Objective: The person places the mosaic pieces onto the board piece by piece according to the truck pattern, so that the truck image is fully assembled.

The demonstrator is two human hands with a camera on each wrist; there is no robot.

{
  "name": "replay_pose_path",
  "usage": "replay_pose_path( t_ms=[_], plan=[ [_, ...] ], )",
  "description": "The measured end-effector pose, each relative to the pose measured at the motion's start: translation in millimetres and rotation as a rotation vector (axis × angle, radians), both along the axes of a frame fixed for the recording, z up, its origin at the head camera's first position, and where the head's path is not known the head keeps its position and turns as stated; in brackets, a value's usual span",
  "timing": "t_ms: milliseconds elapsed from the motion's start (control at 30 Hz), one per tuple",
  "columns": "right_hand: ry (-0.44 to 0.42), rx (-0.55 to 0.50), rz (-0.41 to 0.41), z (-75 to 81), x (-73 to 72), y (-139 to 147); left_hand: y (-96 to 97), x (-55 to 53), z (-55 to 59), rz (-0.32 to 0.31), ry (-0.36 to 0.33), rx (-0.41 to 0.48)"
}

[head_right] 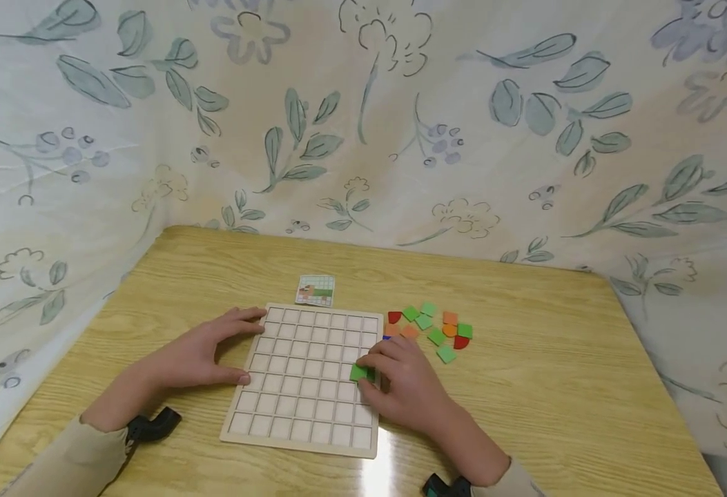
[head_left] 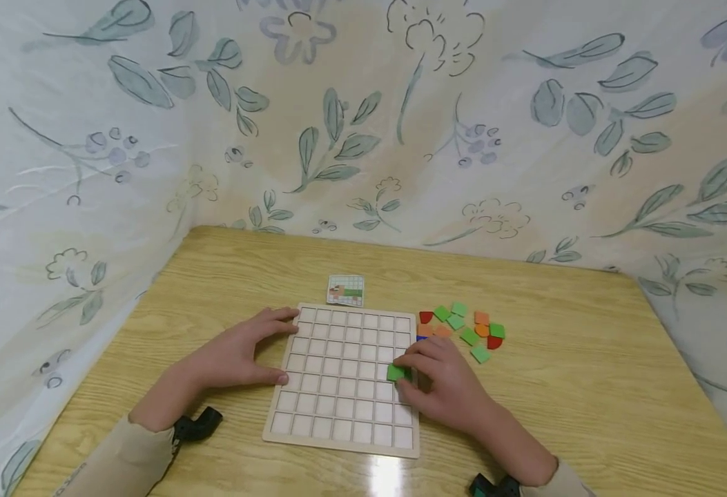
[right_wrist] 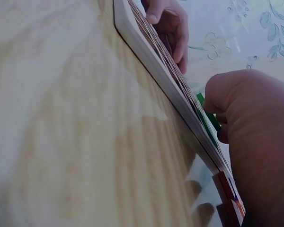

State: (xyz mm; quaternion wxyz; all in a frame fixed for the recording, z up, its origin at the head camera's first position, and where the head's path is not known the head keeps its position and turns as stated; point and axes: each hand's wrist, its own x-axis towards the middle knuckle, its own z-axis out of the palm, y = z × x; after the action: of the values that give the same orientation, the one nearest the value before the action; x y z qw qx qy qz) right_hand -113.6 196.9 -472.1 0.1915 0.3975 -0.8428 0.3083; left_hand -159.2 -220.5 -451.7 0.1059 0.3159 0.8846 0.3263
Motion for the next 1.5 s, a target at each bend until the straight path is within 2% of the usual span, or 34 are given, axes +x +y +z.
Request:
replay_pose_path(
  t_ms=[433,700,933,1100,1300,1500],
  plan=[
    [-0.011,-0.019,0.026,-5.1,-3.3,-16.5,1.2,4.5,0.2,0.015,-0.050,-0.018],
    [-0.027,0.006,0.020,-2.4,-2.2,-17.0,1.9,2.0,-0.6,-0.007,-0.068,0.017],
    [-0.008,0.006,0.010,0.0,-2.5,-14.7,2.6,-1.0,0.5,-0.021,-0.097,0.040],
    [-0.002,0.001,0.011,-2.0,-0.8,-16.2,0.3,0.0,-1.2,-0.017,-0.084,0.024],
    [0.010,0.024,-0.010,-2.5,-0.2,-15.7,-2.0,0.9,-3.4,-0.010,-0.089,0.025],
    [0.018,0.003,-0.067,-0.3,-0.5,-8.6,-0.4,-0.9,-4.4,-0.009,-0.093,0.027]
  ],
)
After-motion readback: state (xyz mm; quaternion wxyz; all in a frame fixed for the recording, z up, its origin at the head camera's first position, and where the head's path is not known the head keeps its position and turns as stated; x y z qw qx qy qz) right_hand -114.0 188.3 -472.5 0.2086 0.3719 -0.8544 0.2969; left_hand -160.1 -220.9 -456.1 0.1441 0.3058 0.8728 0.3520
